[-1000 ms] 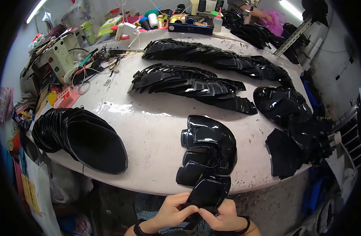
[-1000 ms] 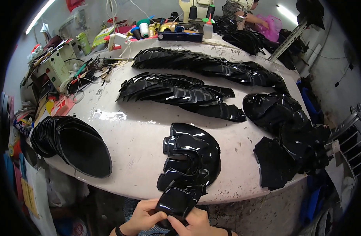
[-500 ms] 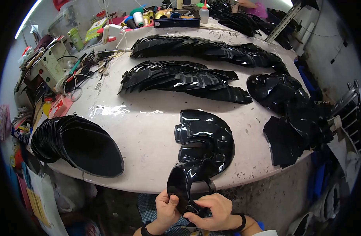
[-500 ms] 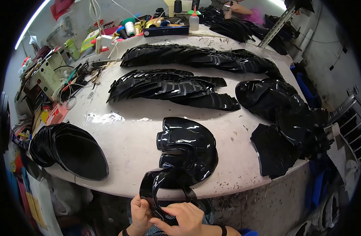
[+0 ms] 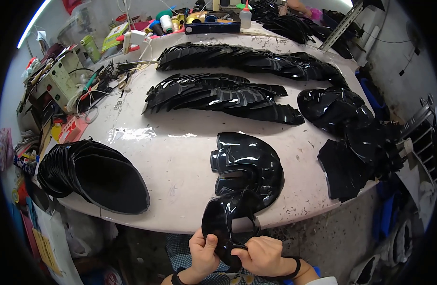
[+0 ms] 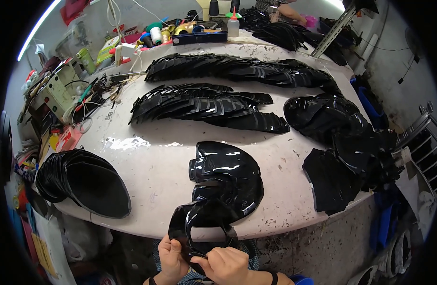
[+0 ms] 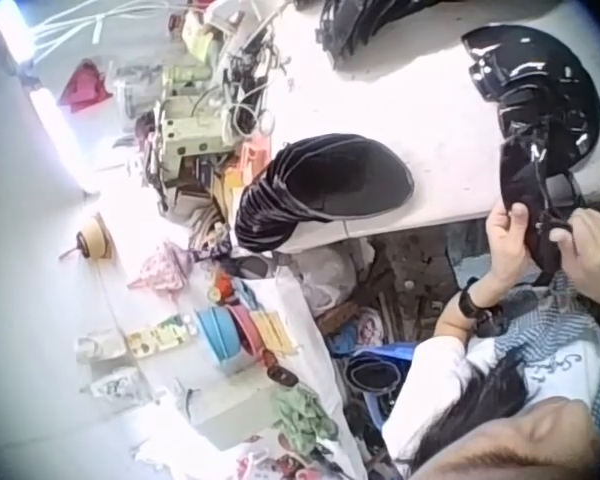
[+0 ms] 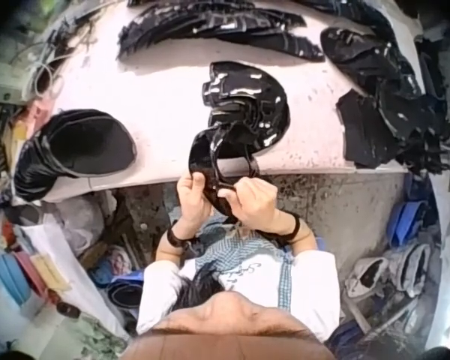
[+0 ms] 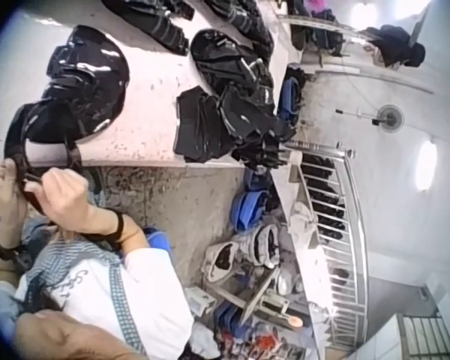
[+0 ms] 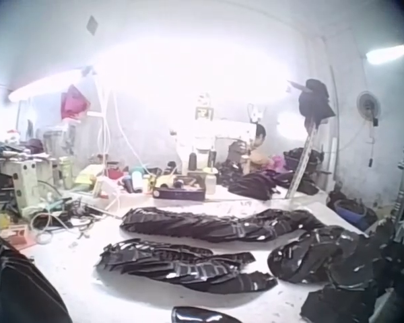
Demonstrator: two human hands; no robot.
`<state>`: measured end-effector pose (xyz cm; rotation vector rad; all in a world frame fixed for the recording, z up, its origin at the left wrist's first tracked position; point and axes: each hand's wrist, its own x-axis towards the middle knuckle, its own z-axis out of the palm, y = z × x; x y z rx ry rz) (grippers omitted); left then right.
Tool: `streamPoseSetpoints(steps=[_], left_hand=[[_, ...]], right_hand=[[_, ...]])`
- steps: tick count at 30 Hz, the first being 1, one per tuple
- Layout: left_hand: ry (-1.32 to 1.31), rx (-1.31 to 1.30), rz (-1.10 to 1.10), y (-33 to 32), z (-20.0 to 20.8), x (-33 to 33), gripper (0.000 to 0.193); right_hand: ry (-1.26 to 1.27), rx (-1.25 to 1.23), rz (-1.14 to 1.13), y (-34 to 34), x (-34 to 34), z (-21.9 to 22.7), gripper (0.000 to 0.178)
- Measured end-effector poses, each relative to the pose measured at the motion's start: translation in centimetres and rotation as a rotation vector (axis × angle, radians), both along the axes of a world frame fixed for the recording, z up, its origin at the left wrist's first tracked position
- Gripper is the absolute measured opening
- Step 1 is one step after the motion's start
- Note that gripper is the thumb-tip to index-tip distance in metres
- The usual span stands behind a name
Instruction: Inspecting, sorting, and stacking black shiny shoe components at a workbench.
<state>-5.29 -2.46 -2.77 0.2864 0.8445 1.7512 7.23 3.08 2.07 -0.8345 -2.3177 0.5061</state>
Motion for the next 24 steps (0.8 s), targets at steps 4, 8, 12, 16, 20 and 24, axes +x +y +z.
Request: streamPoseSetpoints(steps=[4, 8, 12, 16, 20, 24], left_hand=[[0.024, -0.021, -0.010, 0.3, 0.7, 0.3, 0.032], [0.050, -0.032, 0.031, 0.2, 1.1, 0.8, 0.029], [0.242, -0.181, -0.382, -0.4, 1.6, -1.5, 0.020], [0.410, 0.018, -0.351, -0.5, 3.3, -2.4, 0.026], [0.421, -0.054, -0.371, -0.3, 3.6, -2.4, 0.019], [0.575, -0.068, -0.308, -0.4, 3.5, -2.1, 0.020]], right_hand=[[0.163, -0.153, -0.083, 1.0, -0.8, 2.3, 0.034], [0.217, -0.139, 0.005, 1.1, -1.1, 2.6, 0.024], [0.268, -0.149, -0.092, 1.5, -0.9, 1.8, 0.014], [0.259, -0.262, -0.035, 1.7, 0.2, 1.5, 0.016], [0.365, -0.695, 0.094, 1.9, 0.6, 1.7, 0.018], [0.323, -0.668, 0.116, 1.8, 0.4, 1.8, 0.019]])
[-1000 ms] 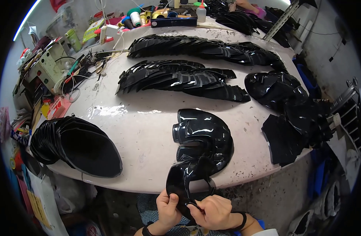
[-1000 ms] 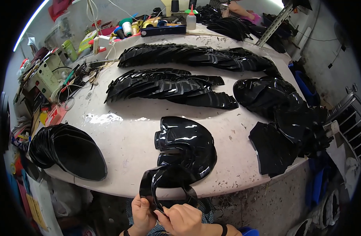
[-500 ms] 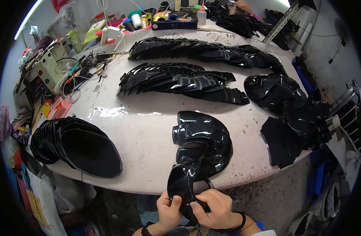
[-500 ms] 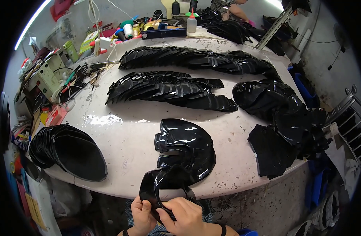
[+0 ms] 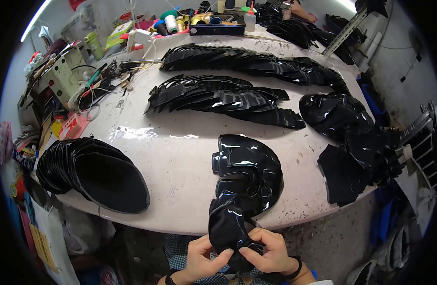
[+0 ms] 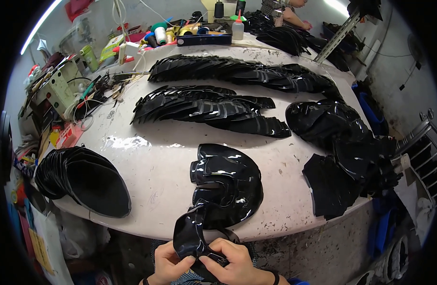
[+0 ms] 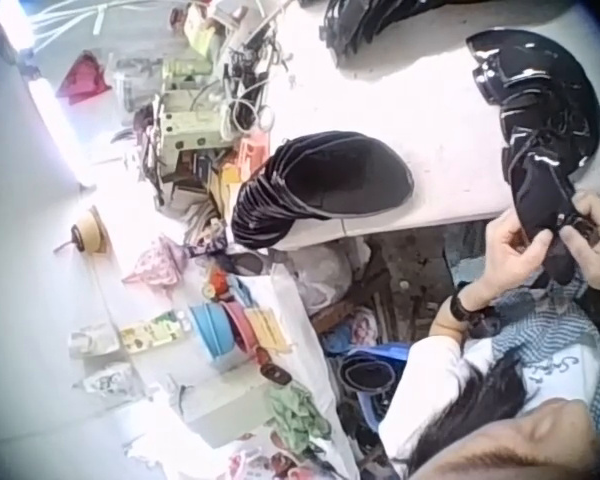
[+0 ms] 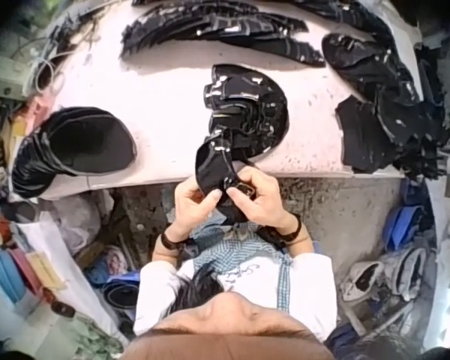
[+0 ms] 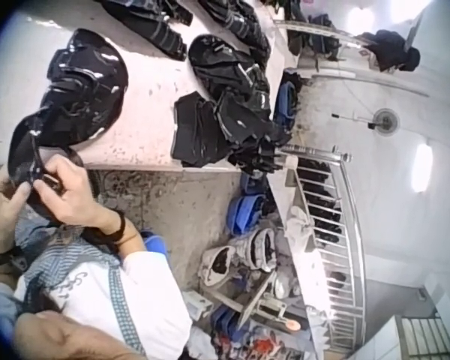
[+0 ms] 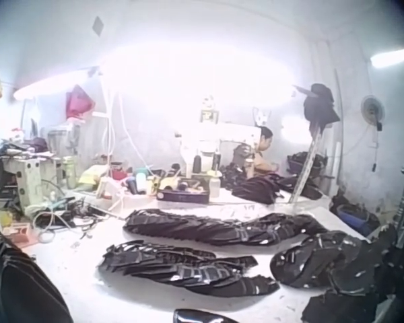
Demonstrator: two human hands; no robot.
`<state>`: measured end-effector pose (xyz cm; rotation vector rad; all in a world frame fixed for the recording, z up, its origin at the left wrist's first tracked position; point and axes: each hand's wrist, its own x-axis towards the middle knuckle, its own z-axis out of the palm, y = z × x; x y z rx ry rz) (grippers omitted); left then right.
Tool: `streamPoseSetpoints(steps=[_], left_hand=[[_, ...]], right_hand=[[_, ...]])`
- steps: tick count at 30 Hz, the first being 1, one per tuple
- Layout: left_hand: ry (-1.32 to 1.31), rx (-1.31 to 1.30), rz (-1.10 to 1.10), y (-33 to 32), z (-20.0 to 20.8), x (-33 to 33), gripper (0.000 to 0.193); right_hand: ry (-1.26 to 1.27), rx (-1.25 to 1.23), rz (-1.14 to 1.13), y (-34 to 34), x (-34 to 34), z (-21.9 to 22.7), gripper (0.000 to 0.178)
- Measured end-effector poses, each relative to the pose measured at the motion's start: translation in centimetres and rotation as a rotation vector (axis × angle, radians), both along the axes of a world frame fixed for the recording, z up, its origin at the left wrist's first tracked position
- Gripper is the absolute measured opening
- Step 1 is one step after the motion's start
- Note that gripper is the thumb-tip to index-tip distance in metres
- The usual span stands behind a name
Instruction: Inspecting, sorting, and stacking black shiny shoe components at a workbench.
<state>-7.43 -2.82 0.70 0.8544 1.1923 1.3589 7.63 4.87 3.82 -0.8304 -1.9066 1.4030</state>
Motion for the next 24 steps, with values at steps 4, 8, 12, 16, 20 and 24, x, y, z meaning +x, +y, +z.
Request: streamPoseSetpoints(steps=[4, 8, 12, 16, 20, 24], left_hand=[[0.309, 0.168, 0.032, 0.1, 3.1, -0.2, 0.021], [0.460, 0.410, -0.107, -0.8, 5.2, -1.8, 0.019], [0.561, 0.688, -0.108, -1.1, 4.6, -3.6, 0.032], [1.041, 0.515, 0.700, -1.5, 2.9, -4.2, 0.025], [0.806, 0.079, 0.511, -1.4, 0.3, -5.1, 0.025], [0.686, -0.047, 0.653, -1.6, -0.4, -6.5, 0.021]], right_hand=[[0.019, 0.274, -0.021, -1.2, 0.4, 0.6, 0.022], [0.177, 0.036, 0.113, -1.1, 0.4, 2.6, 0.016], [0.352, -0.126, 0.375, -0.1, 0.7, 1.2, 0.018], [0.380, -0.852, 0.059, -0.3, 0.0, 1.4, 0.032], [0.535, -1.006, 0.120, 1.5, -1.4, -3.9, 0.044], [0.366, -0.846, -0.058, 2.8, -5.0, -4.2, 0.033]])
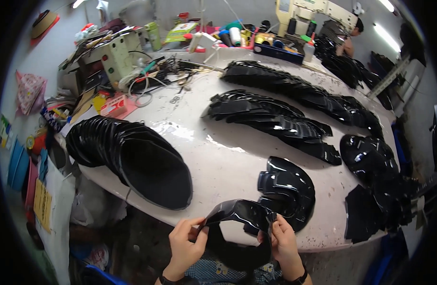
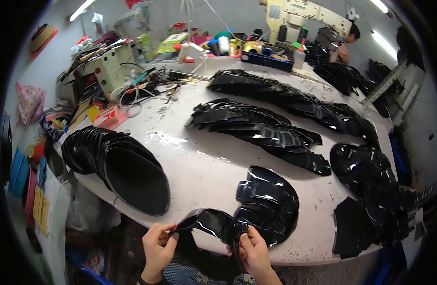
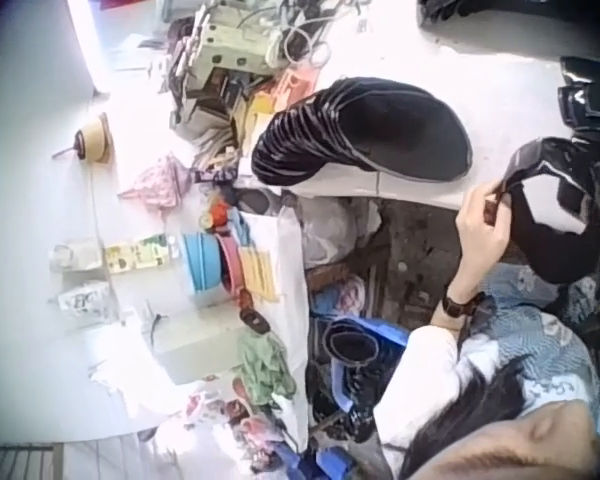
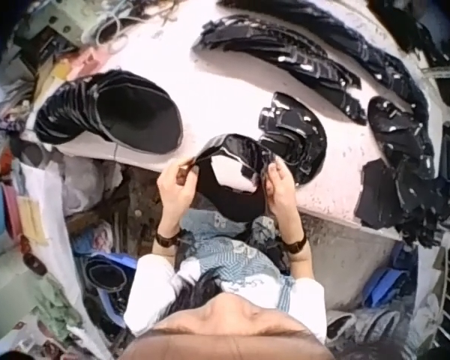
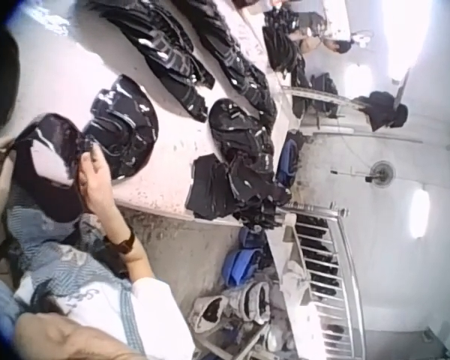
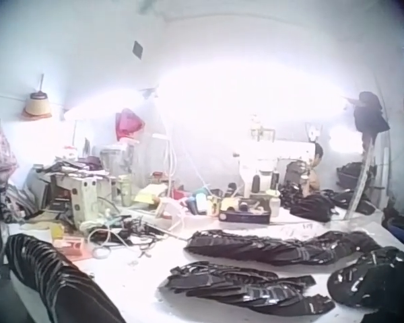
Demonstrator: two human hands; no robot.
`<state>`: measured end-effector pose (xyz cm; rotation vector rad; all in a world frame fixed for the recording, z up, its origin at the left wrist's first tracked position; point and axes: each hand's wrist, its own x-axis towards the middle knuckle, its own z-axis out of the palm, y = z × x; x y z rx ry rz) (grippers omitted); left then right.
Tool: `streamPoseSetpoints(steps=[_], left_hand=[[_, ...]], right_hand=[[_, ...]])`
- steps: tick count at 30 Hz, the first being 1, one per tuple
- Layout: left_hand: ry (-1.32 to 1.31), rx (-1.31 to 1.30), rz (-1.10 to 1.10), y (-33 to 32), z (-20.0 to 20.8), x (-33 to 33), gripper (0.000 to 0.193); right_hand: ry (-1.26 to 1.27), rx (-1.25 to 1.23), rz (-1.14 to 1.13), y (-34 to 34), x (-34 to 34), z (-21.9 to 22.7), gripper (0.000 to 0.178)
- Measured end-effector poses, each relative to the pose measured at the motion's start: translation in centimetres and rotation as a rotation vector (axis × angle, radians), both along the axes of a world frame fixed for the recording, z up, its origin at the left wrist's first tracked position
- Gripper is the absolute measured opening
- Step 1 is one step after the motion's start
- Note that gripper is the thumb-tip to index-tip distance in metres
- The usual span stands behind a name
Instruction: Inspecting, sorting, and stacking black shiny shoe components at a workbench.
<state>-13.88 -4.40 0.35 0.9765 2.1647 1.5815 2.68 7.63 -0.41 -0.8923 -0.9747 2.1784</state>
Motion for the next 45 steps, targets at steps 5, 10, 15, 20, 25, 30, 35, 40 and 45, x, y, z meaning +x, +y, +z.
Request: streamPoseSetpoints(steps=[5, 10, 15, 20, 25, 30, 35, 40, 45], left_hand=[[0.092, -0.020, 0.039, -0.2, 0.0, -0.8, 0.030], [0.181, 0.134, 0.124, -1.4, -1.1, -1.9, 0.028], [0.556, 0.389, -0.329, -2.8, 1.4, -2.3, 0.025], [1.014, 0.596, -0.497, -1.7, 6.5, -0.7, 0.011], [0.885, 0.695, -0.145, 0.2, 5.6, 1.3, 0.027], [-0.721, 0.176, -0.526, -0.3, -0.6, 0.2, 0.034], [-0.922, 0.200, -0.508, -0.3, -2.0, 3.1, 0.030], [-0.628, 0.180, -0.466, 0.0, -3.2, 3.5, 0.019], [-0.299, 0.076, -0.407, 1.0, -3.0, 3.3, 0.016]], right_hand=[[0.081, 0.016, 0.011, -0.8, -2.1, 0.7, 0.028], [0.148, 0.133, 0.232, -1.7, 1.8, -3.0, 0.059], [0.243, 0.340, 0.631, 0.5, 0.7, 0.9, 0.086], [-0.027, 0.448, 0.700, -1.0, 1.9, 7.5, 0.019], [0.122, 1.073, 0.246, -2.0, 2.0, 7.7, 0.022], [0.031, 1.086, 0.034, -2.2, 0.9, 1.3, 0.020], [-0.240, 0.915, 0.143, -3.4, 1.4, 0.1, 0.021], [-0.266, 0.485, 0.262, -2.7, 0.2, 2.0, 0.016], [-0.388, 0.813, 0.226, -2.6, -0.4, 0.4, 0.017]])
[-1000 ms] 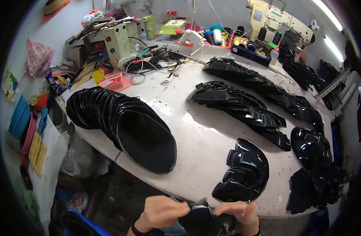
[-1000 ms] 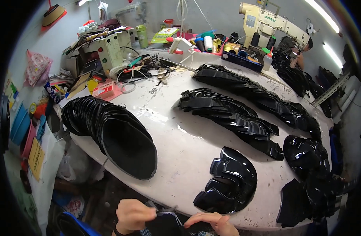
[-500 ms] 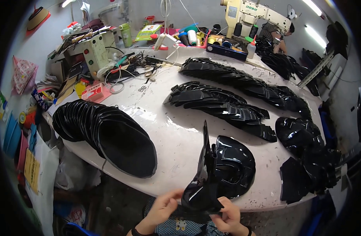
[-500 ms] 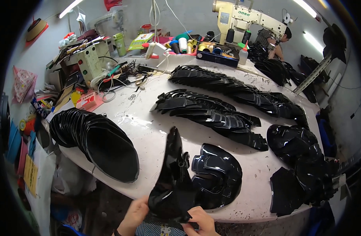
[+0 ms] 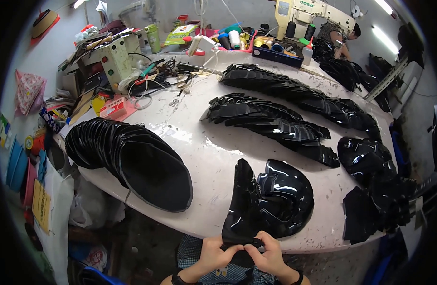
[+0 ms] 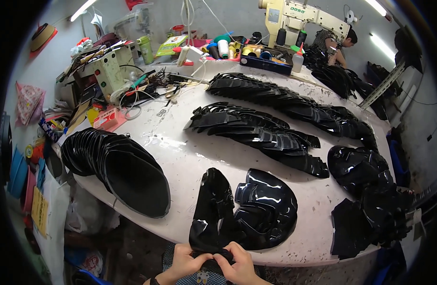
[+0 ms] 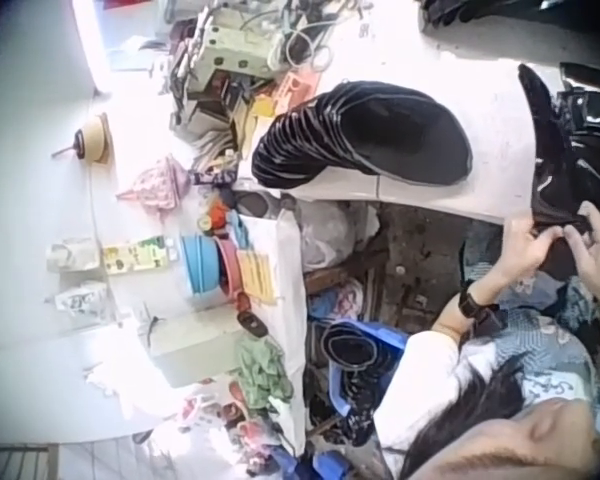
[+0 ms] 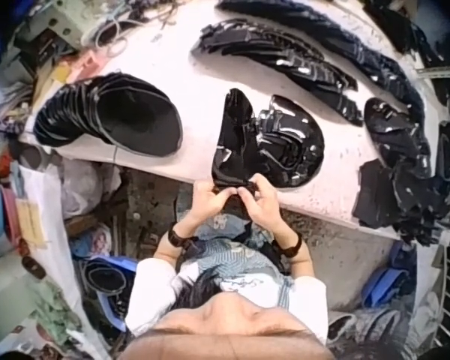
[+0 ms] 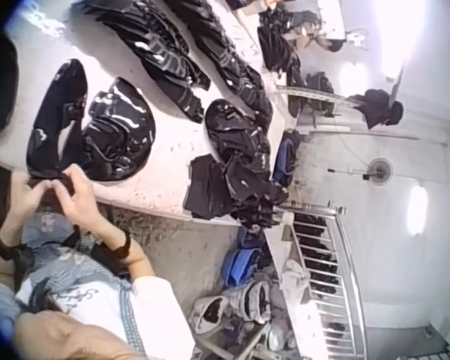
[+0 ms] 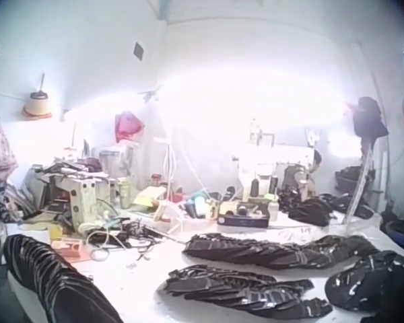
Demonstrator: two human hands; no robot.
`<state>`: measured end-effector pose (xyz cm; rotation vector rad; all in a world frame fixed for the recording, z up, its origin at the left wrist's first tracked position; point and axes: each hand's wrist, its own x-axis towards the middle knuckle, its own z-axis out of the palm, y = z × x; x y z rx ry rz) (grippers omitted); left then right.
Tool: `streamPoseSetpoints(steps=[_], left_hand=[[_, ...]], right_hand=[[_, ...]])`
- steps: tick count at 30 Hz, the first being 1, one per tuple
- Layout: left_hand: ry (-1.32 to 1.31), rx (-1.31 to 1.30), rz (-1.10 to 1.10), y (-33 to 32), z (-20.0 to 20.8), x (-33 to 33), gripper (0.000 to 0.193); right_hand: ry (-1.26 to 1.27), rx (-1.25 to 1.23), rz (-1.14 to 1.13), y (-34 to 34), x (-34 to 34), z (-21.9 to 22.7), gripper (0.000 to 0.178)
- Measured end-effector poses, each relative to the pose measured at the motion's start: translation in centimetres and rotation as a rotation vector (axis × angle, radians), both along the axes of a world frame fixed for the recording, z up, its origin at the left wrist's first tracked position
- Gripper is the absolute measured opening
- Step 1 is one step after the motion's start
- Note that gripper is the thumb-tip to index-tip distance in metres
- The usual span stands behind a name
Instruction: Inspecting, sorting, and stacking black shiny shoe components at a workbench.
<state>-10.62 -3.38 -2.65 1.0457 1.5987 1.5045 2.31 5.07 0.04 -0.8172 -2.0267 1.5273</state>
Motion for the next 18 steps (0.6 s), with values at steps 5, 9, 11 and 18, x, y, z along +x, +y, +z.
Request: streamPoseSetpoints(steps=[5, 9, 11, 18], left_hand=[[-0.001, 0.022, 0.037, 0.0, 0.7, -0.1, 0.015], [-0.368, 0.080, 0.014, -1.1, -0.2, -0.4, 0.016], [-0.549, 0.084, 0.027, -1.3, 0.0, -0.9, 0.014], [-0.607, 0.186, 0.104, -1.9, -1.3, -2.4, 0.019]], right_hand=[[0.019, 0.386, -0.143, -0.6, -0.4, 0.6, 0.020], [0.062, 0.462, -0.024, -0.2, -0.3, 0.3, 0.028], [0.076, 0.570, 0.097, 0.9, -0.1, -0.5, 0.034], [-0.142, 0.663, -0.201, 3.7, 2.1, -5.2, 0.038]])
